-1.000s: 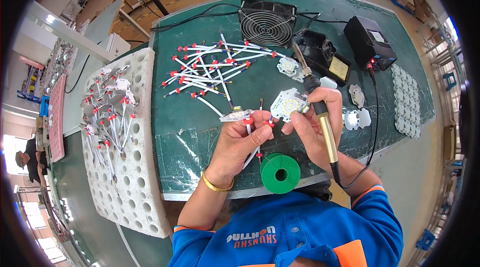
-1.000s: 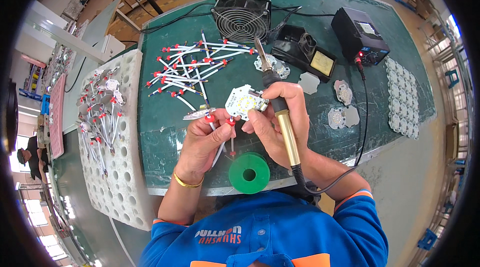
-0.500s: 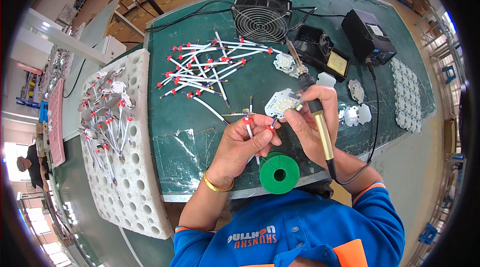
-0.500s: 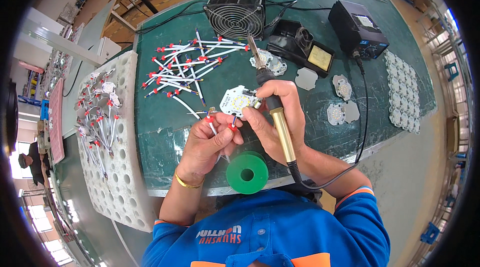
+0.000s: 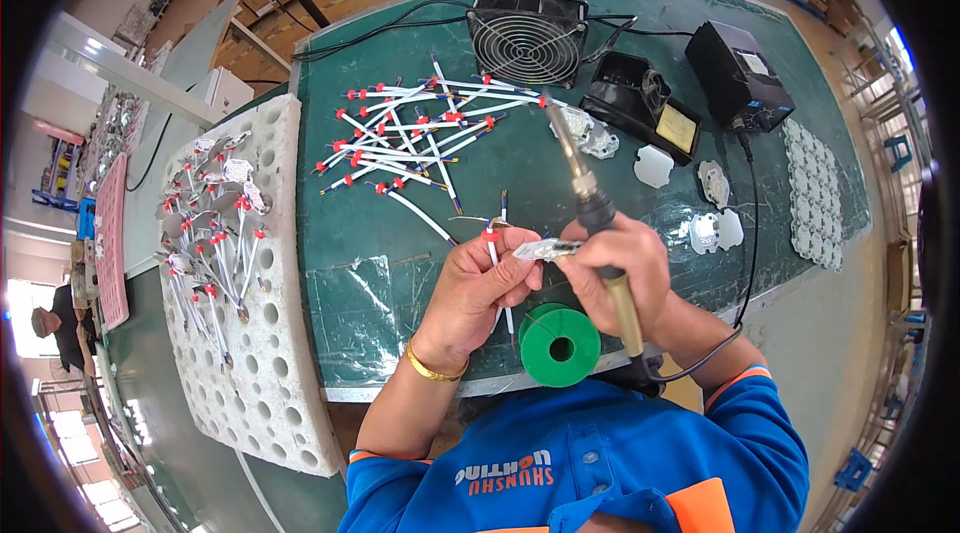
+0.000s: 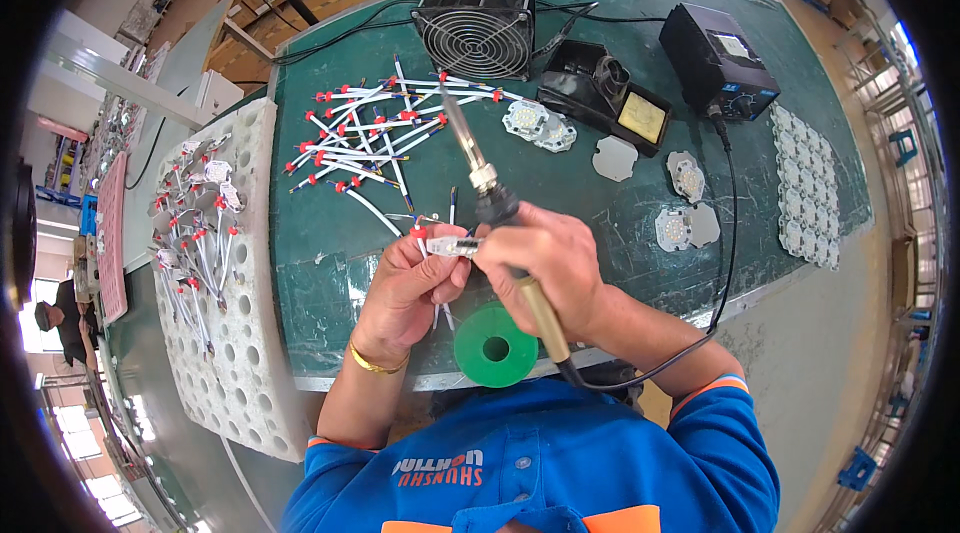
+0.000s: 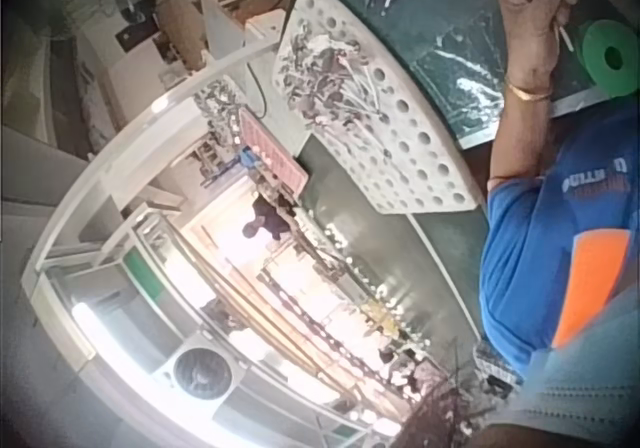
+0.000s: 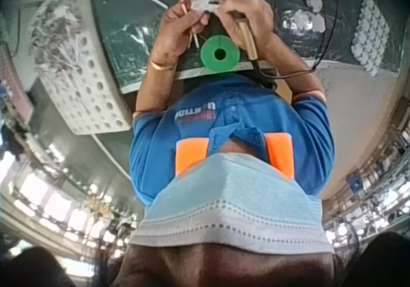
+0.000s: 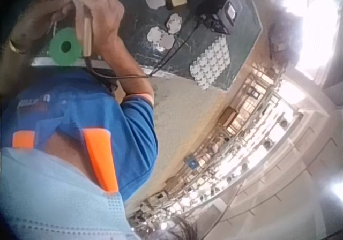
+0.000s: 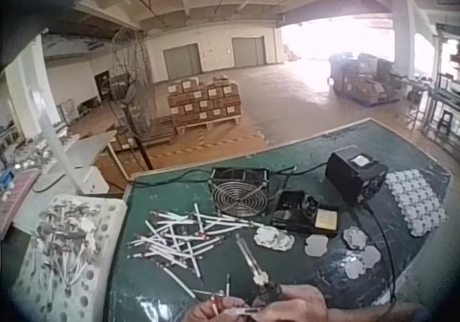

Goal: The person solders wires onto LED circuit boards using a soldering iron and places the assembled components into slots in a foam tray.

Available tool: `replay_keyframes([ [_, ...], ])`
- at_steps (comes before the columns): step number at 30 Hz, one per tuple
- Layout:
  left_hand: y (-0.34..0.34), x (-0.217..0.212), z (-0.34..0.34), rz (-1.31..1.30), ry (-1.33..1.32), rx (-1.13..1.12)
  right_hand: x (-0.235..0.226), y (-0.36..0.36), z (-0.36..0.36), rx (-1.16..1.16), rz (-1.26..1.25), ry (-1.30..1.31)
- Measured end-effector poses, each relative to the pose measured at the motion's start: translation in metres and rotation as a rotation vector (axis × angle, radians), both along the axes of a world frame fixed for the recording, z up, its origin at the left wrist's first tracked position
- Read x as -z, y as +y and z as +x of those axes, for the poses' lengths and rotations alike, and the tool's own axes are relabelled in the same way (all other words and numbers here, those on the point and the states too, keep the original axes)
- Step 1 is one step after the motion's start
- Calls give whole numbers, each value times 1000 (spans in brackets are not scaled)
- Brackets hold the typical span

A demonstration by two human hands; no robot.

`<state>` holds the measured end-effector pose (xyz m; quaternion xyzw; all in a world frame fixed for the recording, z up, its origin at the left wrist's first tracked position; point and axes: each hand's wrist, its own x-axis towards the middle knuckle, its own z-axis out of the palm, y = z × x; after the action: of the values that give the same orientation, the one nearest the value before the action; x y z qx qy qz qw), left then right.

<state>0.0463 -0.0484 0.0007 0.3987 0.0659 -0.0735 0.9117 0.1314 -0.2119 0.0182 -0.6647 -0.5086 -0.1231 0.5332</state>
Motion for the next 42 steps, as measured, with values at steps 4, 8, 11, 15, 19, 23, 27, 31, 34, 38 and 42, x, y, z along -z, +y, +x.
replay_keyframes([
  [4,-8,-7,2,60,-24,-126,2,4,-7,6,63,26],
  [8,-8,-7,1,393,-145,-195,4,1,0,278,224,227],
  [11,-15,-14,0,429,-98,-228,1,0,0,235,145,352],
  [15,-22,-19,1,445,-32,-313,-11,2,1,182,76,207],
  [19,-14,-13,-2,486,-56,-192,-9,4,5,124,81,219],
  [23,-16,-17,-2,522,-43,-236,-5,3,5,91,76,185],
  [27,-17,-16,-3,614,-23,-294,-6,4,6,96,79,160],
  [31,-18,-20,-3,647,22,-272,-7,3,6,92,72,159],
  [34,-19,-20,-3,627,-9,-305,-7,3,6,86,67,161],
  [38,-19,-23,-2,620,3,-289,-7,3,6,76,75,181],
  [42,-18,-20,-3,613,-28,-293,-8,4,5,84,70,158],
])
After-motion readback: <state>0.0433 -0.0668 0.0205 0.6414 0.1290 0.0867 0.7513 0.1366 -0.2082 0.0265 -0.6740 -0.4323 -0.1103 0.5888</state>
